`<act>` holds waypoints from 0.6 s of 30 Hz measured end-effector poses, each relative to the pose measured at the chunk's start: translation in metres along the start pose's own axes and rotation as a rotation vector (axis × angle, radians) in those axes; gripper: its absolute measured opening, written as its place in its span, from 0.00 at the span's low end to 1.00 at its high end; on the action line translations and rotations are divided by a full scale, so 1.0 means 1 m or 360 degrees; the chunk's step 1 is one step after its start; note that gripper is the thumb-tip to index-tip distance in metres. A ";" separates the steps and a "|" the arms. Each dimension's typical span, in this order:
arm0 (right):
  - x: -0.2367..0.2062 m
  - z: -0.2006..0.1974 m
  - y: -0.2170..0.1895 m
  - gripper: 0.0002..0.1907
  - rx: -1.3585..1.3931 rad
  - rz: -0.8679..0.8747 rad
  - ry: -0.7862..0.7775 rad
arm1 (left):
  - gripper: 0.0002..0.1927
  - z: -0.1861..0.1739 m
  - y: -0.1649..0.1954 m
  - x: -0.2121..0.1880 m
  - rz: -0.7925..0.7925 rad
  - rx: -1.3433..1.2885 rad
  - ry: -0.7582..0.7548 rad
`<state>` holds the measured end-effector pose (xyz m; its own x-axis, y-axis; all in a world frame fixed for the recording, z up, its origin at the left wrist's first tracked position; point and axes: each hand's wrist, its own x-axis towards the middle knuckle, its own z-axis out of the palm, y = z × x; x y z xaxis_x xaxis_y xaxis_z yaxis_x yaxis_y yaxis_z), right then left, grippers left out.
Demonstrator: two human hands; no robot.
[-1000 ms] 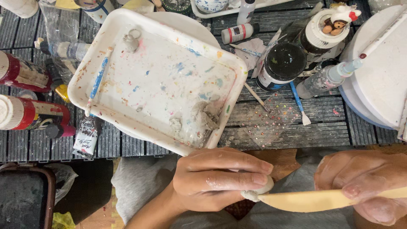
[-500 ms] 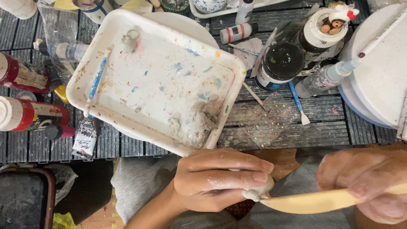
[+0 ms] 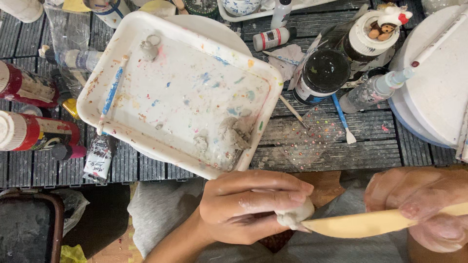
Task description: The person shapes a small ball of grey clay using a wooden stick, adding and smoothing details to form a small figurine. They repeatedly pick up clay from a tray and apply it to the object, refining its shape throughout the clip.
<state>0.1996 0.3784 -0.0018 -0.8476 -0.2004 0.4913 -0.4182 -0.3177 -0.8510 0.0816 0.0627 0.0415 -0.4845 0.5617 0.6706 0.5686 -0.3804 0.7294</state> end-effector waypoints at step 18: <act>-0.002 -0.006 0.007 0.17 0.0200 0.0045 0.0151 | 0.28 -0.008 -0.006 -0.015 -0.0873 -0.0917 -0.0225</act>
<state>0.1968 0.3819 -0.0100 -0.8880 -0.1243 0.4427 -0.3547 -0.4276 -0.8315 0.0800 0.0509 0.0280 -0.4844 0.8514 0.2015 -0.1767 -0.3208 0.9305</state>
